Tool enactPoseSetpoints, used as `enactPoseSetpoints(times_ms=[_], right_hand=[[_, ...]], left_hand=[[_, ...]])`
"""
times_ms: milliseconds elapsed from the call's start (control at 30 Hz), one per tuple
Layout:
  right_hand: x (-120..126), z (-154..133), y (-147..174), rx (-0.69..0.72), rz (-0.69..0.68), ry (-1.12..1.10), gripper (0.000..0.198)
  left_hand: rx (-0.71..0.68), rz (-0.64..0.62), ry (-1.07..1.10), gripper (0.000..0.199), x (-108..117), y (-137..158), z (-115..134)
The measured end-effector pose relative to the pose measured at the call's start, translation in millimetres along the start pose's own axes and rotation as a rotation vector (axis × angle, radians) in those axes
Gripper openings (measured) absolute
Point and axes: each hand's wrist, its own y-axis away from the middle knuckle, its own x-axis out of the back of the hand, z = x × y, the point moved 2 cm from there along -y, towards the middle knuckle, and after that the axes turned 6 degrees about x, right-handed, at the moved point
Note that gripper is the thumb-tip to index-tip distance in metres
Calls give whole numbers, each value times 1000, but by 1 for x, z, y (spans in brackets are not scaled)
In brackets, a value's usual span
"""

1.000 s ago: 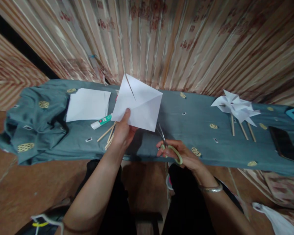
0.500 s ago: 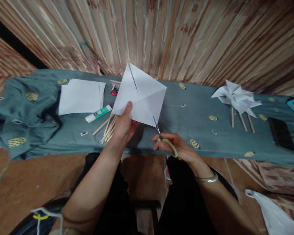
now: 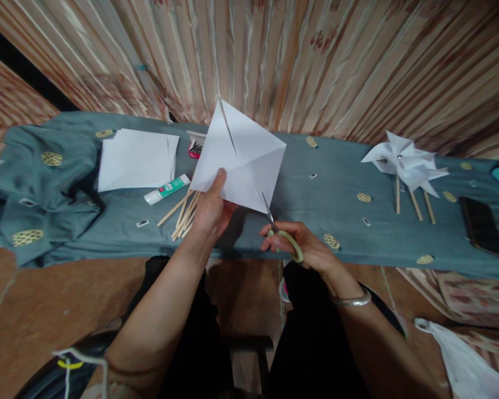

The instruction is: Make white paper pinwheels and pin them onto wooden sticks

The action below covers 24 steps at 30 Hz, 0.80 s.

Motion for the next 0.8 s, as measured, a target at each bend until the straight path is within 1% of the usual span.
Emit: enactPoseSetpoints(times_ms=[100, 400, 600, 800], right_hand=[[-1, 0, -1, 6, -9, 17, 41], [-2, 1, -2, 12, 3, 21, 39], [-3, 0, -2, 10, 26, -3, 38], [-3, 1, -3, -33, 38, -62, 35]], left_hand=[[13, -11, -1, 28, 1, -1, -2], [4, 17, -3, 31, 2, -1, -2], [-23, -3, -6, 38, 3, 0, 0], [-22, 2, -5, 36, 2, 1, 1]])
